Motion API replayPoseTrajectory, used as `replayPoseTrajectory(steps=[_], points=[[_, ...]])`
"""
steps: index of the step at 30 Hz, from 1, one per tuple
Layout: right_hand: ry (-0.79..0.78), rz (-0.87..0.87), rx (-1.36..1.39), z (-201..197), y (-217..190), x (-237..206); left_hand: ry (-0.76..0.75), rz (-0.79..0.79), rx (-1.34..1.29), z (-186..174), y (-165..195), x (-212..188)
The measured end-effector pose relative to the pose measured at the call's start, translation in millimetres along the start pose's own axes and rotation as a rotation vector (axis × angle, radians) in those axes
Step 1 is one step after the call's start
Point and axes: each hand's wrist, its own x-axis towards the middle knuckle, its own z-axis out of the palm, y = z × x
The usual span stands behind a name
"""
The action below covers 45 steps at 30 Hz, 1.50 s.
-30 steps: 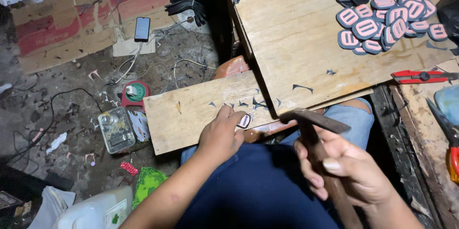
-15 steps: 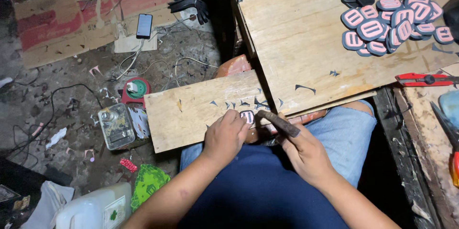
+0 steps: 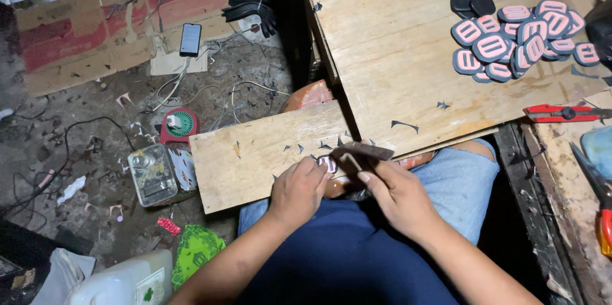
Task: The person uses a hammer to strike small rectangular rubber pieces placed on a wooden board, shaping or flattening them. The person repeatedly picks up a piece, positions it, strikes it, and sets it aside.
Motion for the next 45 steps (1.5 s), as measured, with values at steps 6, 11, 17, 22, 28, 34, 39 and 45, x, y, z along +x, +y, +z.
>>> replayPoseTrajectory(steps=[6, 11, 17, 22, 28, 34, 39, 45], points=[[-0.114, 0.158, -0.132, -2, 3, 49, 0.030, 0.011, -0.033, 5, -15, 32], [0.052, -0.127, -0.041, 1, -10, 69, 0.063, 0.052, 0.014, 5, -32, 41], [-0.050, -0.232, -0.071, 9, -33, 84, 0.011, 0.102, 0.141, 2, -48, 34], [-0.187, -0.124, -0.205, 18, -34, 98, 0.000, 0.098, 0.126, 7, -60, 38], [-0.168, -0.138, -0.095, 22, -16, 102, 0.024, 0.104, 0.108, 4, -63, 49], [-0.028, 0.075, -0.001, 7, 3, 107, 0.060, -0.005, 0.060, -1, -47, 77], [-0.022, 0.180, 0.098, -8, 18, 107, 0.036, 0.080, 0.036, 0, -45, 96], [-0.042, 0.111, -0.031, -26, 53, 115, 0.058, 0.215, 0.021, 24, -58, 114]])
